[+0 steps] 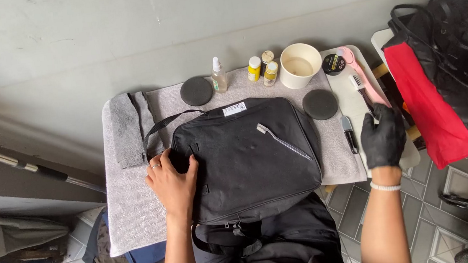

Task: Scrubbing the exterior of a black bag with a cleaning brush and solution.

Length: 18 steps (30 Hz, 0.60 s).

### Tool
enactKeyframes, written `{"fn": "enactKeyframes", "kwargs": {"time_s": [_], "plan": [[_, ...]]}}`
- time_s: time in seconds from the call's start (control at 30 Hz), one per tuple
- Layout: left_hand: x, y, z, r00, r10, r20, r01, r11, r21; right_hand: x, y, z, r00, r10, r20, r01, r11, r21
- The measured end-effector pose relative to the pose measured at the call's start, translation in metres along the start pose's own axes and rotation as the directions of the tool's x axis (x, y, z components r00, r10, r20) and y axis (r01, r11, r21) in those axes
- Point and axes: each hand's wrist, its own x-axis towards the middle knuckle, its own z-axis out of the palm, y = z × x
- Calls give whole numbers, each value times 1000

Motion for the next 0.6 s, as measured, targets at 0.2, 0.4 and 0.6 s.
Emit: {"fn": "enactKeyframes", "kwargs": {"time_s": [0.2,0.4,0.6], "plan": [[0,0,0,1000,-1,1,1,1000,9,81,92,62,940,135,313,-83,981,-174],[0,1,-1,1000,-8,1,8,1000,-8,107,101,63,789,261,556,-120,953,-276],[-1,0,1,1000,-1,-7,1,1000,-5,95,142,94,944,107,312,-83,993,-88]]}}
